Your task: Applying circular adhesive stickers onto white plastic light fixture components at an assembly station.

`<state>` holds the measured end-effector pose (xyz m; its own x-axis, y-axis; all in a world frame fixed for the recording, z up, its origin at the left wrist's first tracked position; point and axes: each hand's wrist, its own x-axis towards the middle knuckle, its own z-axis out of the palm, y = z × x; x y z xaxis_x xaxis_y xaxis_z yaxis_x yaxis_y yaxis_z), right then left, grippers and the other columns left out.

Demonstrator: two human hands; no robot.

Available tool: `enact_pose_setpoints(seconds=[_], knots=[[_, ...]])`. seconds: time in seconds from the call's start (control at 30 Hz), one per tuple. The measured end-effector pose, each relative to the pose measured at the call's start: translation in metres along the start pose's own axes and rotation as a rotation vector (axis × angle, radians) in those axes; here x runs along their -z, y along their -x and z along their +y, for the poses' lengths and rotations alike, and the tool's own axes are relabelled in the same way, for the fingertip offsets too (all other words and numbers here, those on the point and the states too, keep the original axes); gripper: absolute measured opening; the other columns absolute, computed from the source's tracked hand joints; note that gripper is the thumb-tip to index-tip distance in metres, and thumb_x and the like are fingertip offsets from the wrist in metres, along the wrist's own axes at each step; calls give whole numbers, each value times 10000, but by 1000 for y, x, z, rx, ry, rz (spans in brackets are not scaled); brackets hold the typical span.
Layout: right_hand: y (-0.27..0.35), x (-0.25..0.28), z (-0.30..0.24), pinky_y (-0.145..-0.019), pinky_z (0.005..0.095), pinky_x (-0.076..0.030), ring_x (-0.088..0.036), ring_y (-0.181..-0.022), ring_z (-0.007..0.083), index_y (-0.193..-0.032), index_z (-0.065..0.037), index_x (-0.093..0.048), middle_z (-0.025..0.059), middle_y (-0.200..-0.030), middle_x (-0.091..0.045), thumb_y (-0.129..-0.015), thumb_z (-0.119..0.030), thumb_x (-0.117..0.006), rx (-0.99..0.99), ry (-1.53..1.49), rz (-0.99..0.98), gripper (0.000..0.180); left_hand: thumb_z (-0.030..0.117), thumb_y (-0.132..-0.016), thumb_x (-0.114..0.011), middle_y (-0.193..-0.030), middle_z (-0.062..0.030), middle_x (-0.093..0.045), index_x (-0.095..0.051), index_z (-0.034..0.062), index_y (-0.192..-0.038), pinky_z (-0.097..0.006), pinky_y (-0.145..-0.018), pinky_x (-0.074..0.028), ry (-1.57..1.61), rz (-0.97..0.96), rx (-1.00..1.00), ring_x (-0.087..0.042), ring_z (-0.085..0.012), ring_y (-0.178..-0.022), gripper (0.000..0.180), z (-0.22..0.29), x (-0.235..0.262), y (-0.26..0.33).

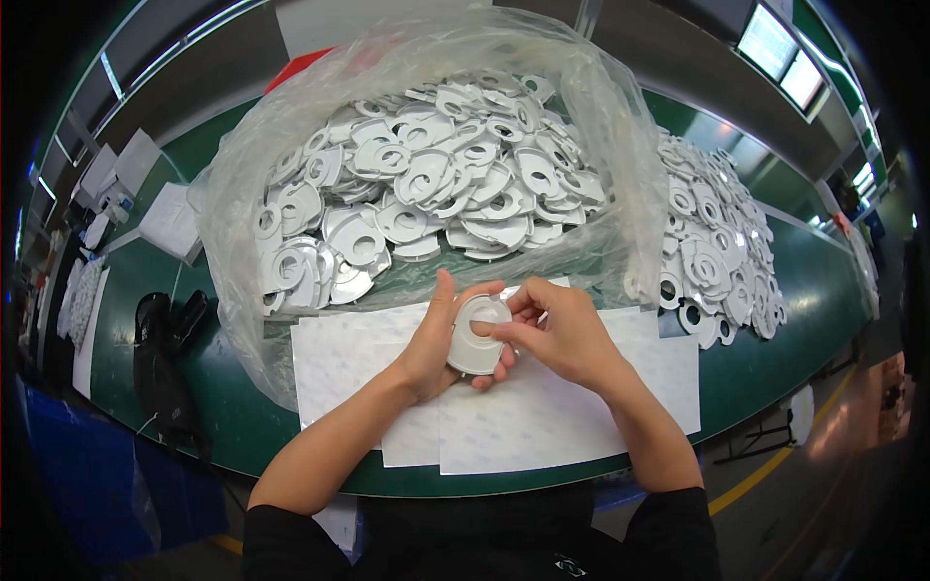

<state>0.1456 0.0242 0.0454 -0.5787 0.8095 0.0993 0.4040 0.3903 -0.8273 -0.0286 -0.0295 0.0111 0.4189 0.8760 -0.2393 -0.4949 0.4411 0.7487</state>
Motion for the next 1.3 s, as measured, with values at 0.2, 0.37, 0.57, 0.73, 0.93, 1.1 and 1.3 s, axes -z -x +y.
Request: enact_pose_setpoints(seconds=[0.2,0.37,0.57,0.73,0.93,1.1,1.3], knots=[[2,-12,7,-523,258,-440,-549,-533,124,-780,16,-594,96,-648,-629,-838,-152,-653,-25,-52,103,188,787,-811,-111,-790,-169,-591,-214,108,-1423,-285,-454,-421,-6,-63,37,-603,-227,-645,920,-1,2,-3],[-3,-20,13,-489,288,-400,-535,-512,158,-770,2,-590,132,-640,-611,-865,-208,-624,51,-111,186,234,772,-828,-113,-764,-157,-601,-370,98,-1325,-281,-441,-429,7,-60,58,-607,-223,-622,877,2,0,-6],[-33,6,32,-451,255,-360,-471,-466,95,-714,-29,-566,9,-553,-528,-874,-266,-632,119,-300,314,293,662,-904,-245,-1052,-140,-599,-444,50,-1246,-357,-752,-484,-86,165,-249,-592,-246,-965,729,15,-12,6],[-10,134,29,-451,181,-342,-444,-543,40,-674,-126,-538,-35,-618,-512,-898,-416,-581,-98,-485,803,369,336,-931,-399,-1002,-177,-554,-486,-59,-1110,-348,-765,-454,-962,290,-1469,-552,-259,-868,442,43,-49,59],[64,208,86,-592,213,-411,-521,-674,70,-1002,19,-655,19,-780,-634,-846,-297,-641,-175,236,866,353,392,-856,-595,-932,16,-493,-569,148,-996,-351,-726,-347,-553,-132,-2624,-469,-141,-803,283,-7,-131,150],[158,160,100,-619,262,-450,-556,-667,116,-971,38,-657,73,-760,-649,-785,-240,-698,-289,242,573,337,355,-880,-552,-901,14,-453,-561,145,-937,-343,-683,-324,-186,-725,-2695,-445,-145,-771,218,-35,-142,141],[206,110,72,-741,307,-466,-571,-855,217,-1064,17,-623,130,-981,-596,-749,-289,-743,-463,405,522,456,221,-829,-579,-940,53,-418,-528,154,-906,-357,-729,-318,-632,510,-2272,-445,-108,-697,114,-103,-144,179]])
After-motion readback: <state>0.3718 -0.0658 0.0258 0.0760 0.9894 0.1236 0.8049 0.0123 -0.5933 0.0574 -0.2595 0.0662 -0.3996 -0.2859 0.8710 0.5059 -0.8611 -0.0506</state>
